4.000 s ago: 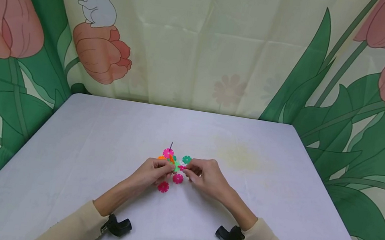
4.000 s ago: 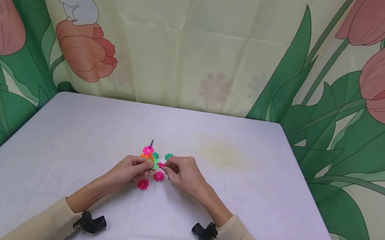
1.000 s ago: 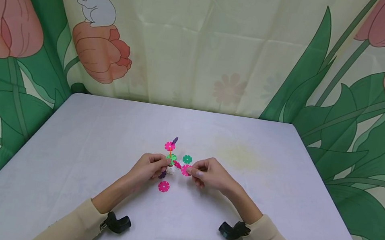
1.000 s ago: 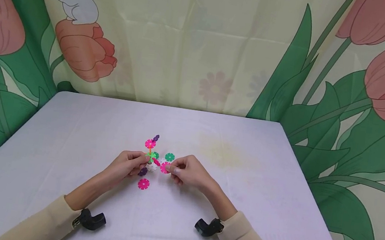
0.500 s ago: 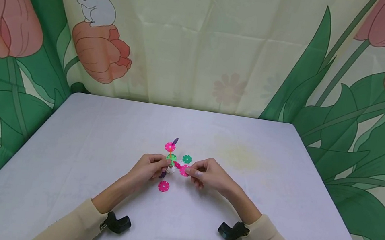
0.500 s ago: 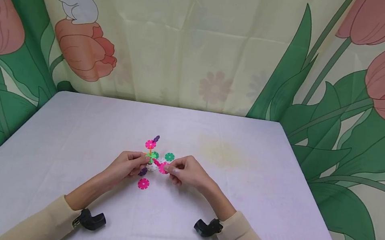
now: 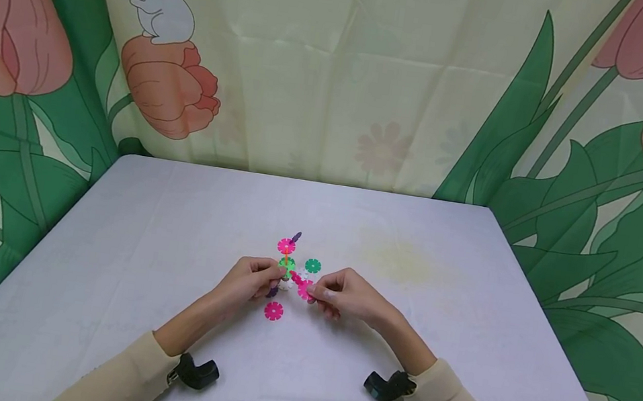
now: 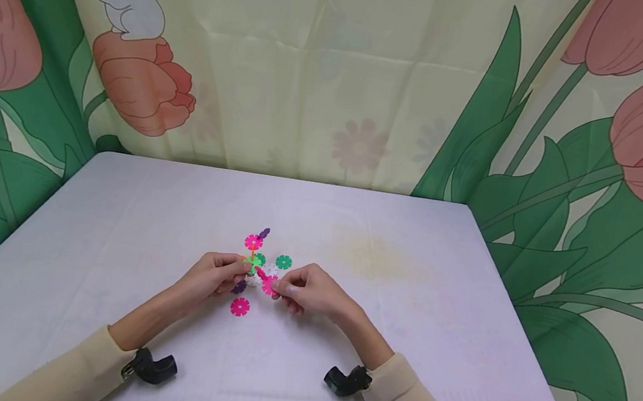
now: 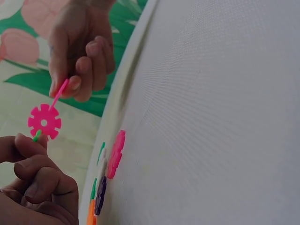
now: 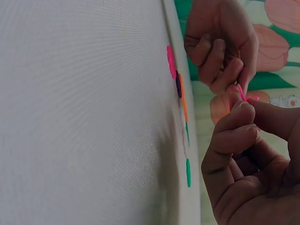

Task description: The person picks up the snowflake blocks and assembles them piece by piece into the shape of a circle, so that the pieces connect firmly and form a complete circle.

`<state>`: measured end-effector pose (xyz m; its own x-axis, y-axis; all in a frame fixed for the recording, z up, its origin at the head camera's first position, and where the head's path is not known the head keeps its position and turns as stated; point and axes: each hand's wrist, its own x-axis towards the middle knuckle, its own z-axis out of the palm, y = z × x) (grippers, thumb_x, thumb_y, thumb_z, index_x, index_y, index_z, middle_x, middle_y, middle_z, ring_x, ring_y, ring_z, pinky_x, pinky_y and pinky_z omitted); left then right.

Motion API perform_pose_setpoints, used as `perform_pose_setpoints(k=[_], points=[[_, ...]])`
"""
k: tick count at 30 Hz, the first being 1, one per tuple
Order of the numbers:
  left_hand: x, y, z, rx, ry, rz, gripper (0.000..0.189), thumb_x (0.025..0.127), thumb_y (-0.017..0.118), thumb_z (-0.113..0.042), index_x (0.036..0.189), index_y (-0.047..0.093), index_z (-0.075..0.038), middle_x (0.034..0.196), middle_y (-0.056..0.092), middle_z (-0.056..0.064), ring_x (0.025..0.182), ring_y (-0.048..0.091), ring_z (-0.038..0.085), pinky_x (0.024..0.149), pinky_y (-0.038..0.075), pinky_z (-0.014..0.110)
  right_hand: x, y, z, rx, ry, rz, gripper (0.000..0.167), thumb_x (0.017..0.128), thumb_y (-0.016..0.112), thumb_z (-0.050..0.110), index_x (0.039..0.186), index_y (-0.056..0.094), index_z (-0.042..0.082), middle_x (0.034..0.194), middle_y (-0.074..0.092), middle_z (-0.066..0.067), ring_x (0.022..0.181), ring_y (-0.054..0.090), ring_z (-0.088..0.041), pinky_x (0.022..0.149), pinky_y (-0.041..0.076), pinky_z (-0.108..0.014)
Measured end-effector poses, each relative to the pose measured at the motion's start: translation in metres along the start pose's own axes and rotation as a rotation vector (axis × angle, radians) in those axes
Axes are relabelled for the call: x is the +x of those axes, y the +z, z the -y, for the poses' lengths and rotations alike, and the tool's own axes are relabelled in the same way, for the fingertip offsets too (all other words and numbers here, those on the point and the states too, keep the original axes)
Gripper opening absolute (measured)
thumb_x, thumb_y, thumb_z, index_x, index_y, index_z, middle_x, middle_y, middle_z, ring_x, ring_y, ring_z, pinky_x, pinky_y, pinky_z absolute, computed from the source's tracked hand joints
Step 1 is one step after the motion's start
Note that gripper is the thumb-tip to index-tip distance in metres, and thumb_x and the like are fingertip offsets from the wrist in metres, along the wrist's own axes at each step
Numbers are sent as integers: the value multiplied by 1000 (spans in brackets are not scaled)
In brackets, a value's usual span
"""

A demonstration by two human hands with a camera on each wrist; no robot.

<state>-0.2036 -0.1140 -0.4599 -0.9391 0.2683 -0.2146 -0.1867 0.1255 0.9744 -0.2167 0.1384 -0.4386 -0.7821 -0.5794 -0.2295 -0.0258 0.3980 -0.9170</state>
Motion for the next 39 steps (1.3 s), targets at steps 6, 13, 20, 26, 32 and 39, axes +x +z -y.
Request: perform_pose_setpoints(k=[6,13,20,26,32,39], points=[[0,1,0,6,8,6,31,106,63,-23,93,63,5,67,51,-2,58,36,14,54,32,23,0,1,-1,5,-13,31,25,105,64,12,99,75,-10,76,67,-15,59,53,-12,56,47,-22],[-1,1,0,3,23,15,32,106,61,-22,90,60,5,65,48,-3,58,35,14,54,31,24,-1,3,1,32,-6,43,25,105,63,11,99,74,-11,77,68,-16,59,53,-12,56,47,-22],[-1,1,-1,-11,21,18,30,106,61,-20,88,58,4,66,49,-4,58,35,12,53,30,23,-1,5,1,39,20,50,29,105,65,16,99,74,-10,72,65,-5,58,53,-10,56,47,-22],[-1,2,-1,1,6,8,30,106,61,-21,90,60,5,64,48,-3,59,36,13,54,31,24,-1,6,1,53,28,32,26,105,65,14,99,75,-9,72,65,-7,58,52,-11,56,47,-22],[0,2,1,-1,0,-1,30,106,62,-21,91,60,5,64,47,-3,60,36,13,54,31,24,0,7,0,65,14,28,26,105,64,13,99,74,-10,73,66,-8,59,52,-11,56,46,-21],[1,2,1,-15,7,3,31,107,62,-21,91,60,6,65,49,-3,59,35,14,54,30,24,0,7,-1,63,6,17,24,105,63,10,100,75,-10,75,67,-10,59,52,-10,55,46,-21]])
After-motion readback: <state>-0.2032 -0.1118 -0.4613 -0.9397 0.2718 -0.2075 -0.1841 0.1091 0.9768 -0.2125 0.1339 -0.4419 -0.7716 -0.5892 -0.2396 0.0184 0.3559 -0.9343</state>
